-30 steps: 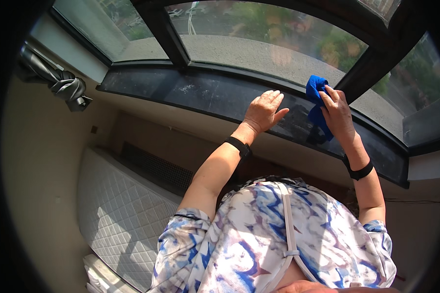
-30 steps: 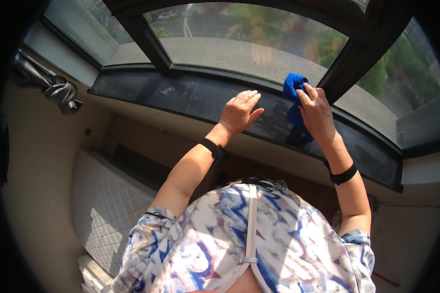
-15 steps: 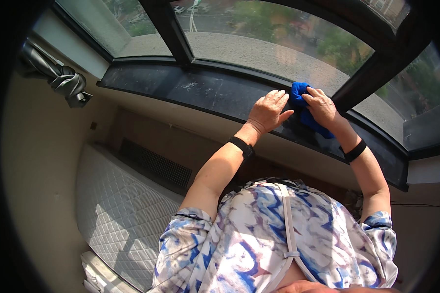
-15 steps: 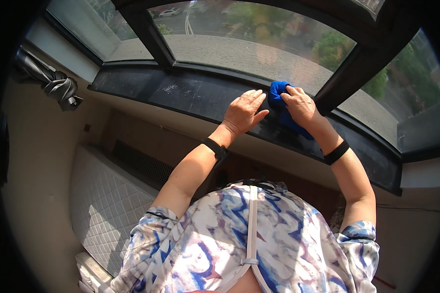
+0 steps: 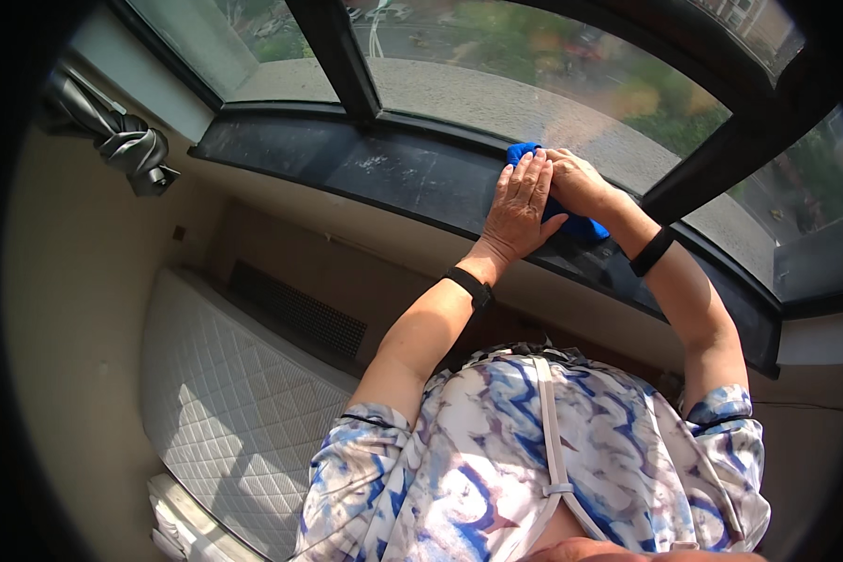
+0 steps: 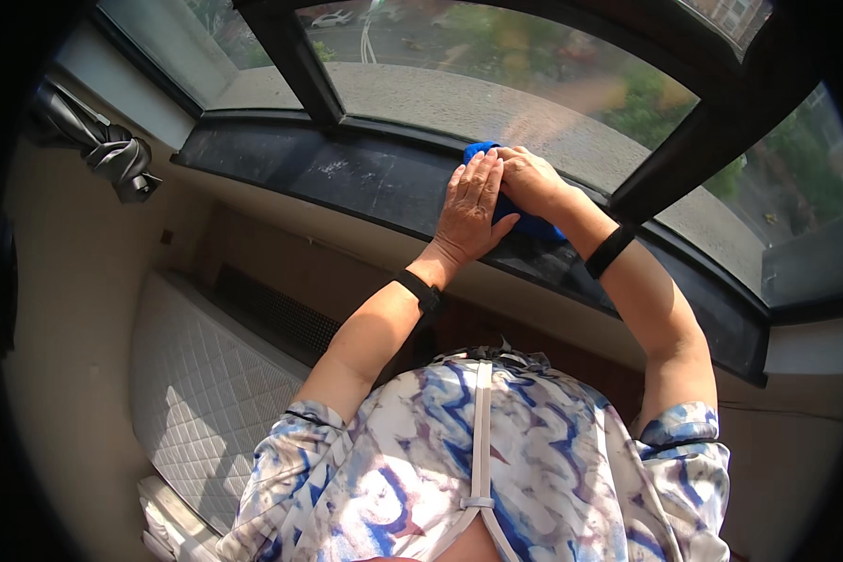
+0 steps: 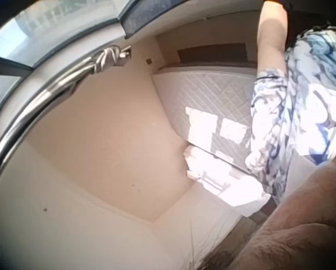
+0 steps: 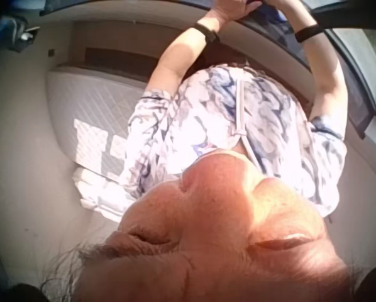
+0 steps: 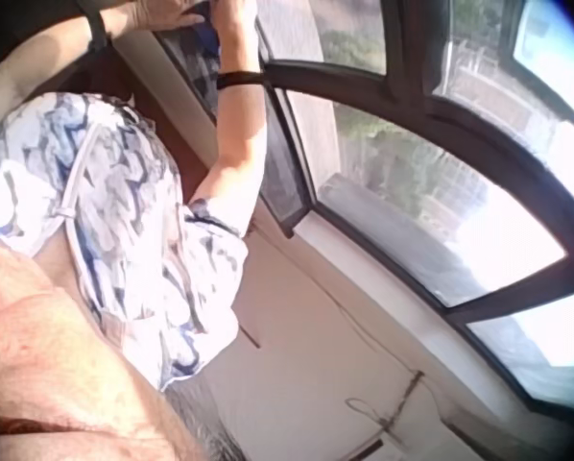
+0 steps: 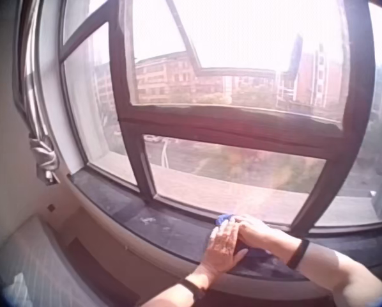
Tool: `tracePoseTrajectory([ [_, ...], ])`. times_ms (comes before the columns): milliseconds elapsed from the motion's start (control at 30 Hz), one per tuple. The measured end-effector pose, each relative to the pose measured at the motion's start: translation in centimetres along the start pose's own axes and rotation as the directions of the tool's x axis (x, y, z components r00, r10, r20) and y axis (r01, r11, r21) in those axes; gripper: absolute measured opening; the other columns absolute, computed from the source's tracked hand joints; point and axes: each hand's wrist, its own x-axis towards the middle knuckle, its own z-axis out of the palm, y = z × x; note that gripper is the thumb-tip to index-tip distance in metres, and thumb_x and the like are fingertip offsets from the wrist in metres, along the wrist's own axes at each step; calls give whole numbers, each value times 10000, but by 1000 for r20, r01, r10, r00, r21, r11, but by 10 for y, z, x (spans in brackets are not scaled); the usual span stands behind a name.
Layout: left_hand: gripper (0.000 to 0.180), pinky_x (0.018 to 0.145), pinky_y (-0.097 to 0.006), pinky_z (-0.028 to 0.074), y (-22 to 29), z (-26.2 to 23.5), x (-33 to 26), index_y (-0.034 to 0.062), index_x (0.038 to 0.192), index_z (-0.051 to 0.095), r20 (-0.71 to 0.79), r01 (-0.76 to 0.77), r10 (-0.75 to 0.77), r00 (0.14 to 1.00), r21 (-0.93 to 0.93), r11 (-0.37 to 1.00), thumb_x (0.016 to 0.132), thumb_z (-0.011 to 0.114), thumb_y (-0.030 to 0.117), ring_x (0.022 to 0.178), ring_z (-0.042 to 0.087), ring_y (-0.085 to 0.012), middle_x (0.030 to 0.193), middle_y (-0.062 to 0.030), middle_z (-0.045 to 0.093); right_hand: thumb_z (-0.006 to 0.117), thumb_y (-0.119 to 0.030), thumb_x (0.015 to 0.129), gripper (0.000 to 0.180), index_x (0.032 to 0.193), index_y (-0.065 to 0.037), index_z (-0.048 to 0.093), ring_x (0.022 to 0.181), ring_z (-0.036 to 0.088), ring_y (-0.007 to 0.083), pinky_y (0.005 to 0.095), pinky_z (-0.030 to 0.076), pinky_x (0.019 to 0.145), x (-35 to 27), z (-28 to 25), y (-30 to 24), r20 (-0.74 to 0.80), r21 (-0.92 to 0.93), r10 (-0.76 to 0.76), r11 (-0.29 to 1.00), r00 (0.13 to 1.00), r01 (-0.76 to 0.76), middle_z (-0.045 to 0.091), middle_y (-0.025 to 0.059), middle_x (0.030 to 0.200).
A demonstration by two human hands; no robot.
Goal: Cleaning a window and ledge with a blue cloth.
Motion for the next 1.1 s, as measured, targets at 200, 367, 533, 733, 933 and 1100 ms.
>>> tracePoseTrajectory([
  [200,868,1128,-545,184,0,-2,-2,20,1461,272,-42,32,-32,999,12,999,801,673,417,1396,267,-385,1498,-219,295,529,-317,918,318,1130,-116,655,1216,485,305,391,414,1029,30,26,-4,58,-243,-187,950,981,196,579,115,1252],
  [367,877,1118,-560,178,-2,1,-4,37,1462,269,-123,38,-36,992,19,999,786,689,406,1388,263,-414,1498,-224,294,516,-346,908,392,1227,-138,610,1319,387,322,374,355,1094,50,38,-11,120,-349,-263,892,957,288,508,140,1367],
  [533,874,1112,-563,186,2,2,1,53,1458,282,-123,44,-42,992,13,999,772,700,395,1384,274,-406,1495,-209,309,481,-295,926,419,1306,-130,548,1353,353,314,385,327,1121,59,80,19,79,-456,-389,805,918,381,430,154,1433],
  [733,866,1110,-563,192,0,-2,-3,106,1439,338,-76,-30,34,997,45,999,736,727,428,1372,309,-384,1488,-196,328,475,-267,928,449,1350,-118,496,1359,356,306,406,316,1135,45,80,6,56,-404,-406,826,912,393,426,163,1434],
  [933,862,1118,-564,190,2,-2,-1,129,1419,384,-48,-62,63,997,17,998,715,742,476,1379,305,-376,1491,-190,326,506,-232,907,413,1299,-105,537,1311,420,301,403,342,1112,29,72,2,206,-700,-390,582,898,414,496,155,1366],
  [1100,934,1111,-558,226,6,-4,4,138,1440,362,-31,-31,29,999,-64,997,683,774,497,1369,313,-383,1492,-180,323,623,-227,831,613,1397,-101,426,1295,448,382,489,328,1093,-6,56,18,-50,588,16,809,999,16,487,196,1377],
])
